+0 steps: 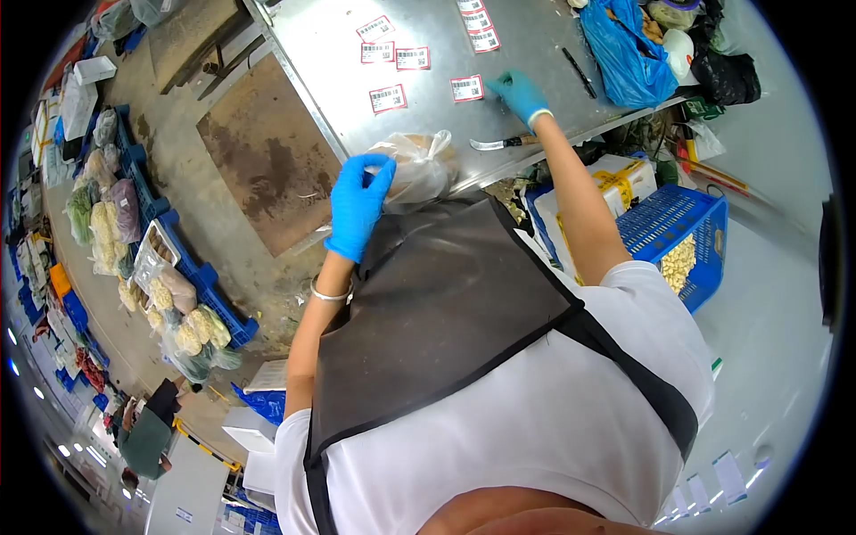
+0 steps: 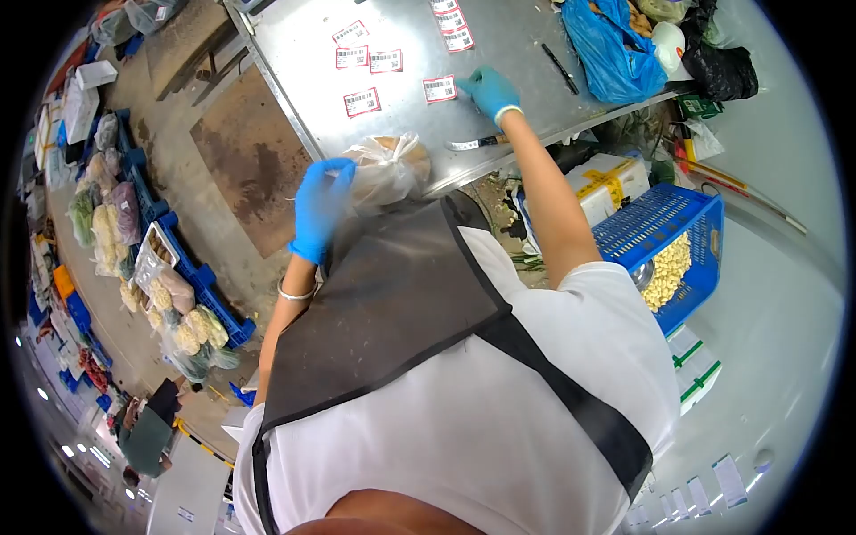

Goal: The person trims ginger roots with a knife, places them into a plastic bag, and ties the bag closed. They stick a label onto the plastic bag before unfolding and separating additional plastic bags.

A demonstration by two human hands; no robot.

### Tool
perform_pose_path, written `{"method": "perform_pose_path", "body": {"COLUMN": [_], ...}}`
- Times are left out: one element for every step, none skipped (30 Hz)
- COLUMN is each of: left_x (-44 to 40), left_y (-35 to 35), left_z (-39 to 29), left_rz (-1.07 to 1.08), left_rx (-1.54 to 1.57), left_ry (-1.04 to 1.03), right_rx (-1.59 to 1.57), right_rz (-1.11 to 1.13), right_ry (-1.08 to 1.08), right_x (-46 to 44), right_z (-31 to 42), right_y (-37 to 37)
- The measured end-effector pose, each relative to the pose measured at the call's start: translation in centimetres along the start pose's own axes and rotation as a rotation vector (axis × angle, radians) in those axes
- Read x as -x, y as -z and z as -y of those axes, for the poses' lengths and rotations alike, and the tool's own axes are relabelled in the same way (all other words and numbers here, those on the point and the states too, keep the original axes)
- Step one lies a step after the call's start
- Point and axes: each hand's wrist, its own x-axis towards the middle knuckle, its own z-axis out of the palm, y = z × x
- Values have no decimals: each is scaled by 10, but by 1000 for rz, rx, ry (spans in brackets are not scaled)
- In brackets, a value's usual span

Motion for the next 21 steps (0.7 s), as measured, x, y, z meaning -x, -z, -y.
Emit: {"method": "perform_pose_path", "body": {"left_x": [-2,-4,-6,-7,-10,-14,-18,-20,-22,-23,-23,-22,-21,-21,-22,-22,-21,-21,-21,-21,-20], "left_y": [-1,-1,0,1,4,6,8,10,13,15,16,16,16,16,16,14,12,10,9,8,8], "left_z": [-5,-11,-19,-32,-35,-36,-35,-32,-27,-23,-19,-15,-11,-9,-8,-8,-8,-9,-9,-10,-11], "left_rz": [-16,-34,-54,-41,4,49,90,78,69,63,60,72,85,98,104,111,116,101,86,72,55], "left_rx": [41,81,119,178,254,330,407,472,484,497,512,531,549,566,581,596,613,615,616,617,619], "left_ry": [-19,-40,-61,-26,13,52,91,117,160,203,247,285,321,353,359,364,368,365,362,359,364], "right_rx": [56,109,161,219,162,105,49,-71,-207,-341,-475,-586,-594,-602,-610,-591,-571,-549,-543,-538,-535], "right_rz": [-95,-190,-285,-323,-296,-267,-238,-244,-204,-165,-127,-80,-78,-79,-80,-72,-64,-55,-64,-74,-83], "right_ry": [34,70,108,125,150,176,203,233,269,299,325,334,379,428,478,479,481,485,504,522,540], "right_x": [-8,-16,-20,-22,-23,-24,-26,-24,-21,-18,-5,18,36,51,64,77,89,97,101,104,106], "right_z": [2,4,8,11,11,12,14,21,26,29,43,63,77,89,99,110,119,124,127,130,132], "right_y": [-7,-21,-37,-54,-62,-69,-78,-82,-84,-84,-76,-64,-58,-53,-50,-46,-43,-43,-46,-49,-52]}}
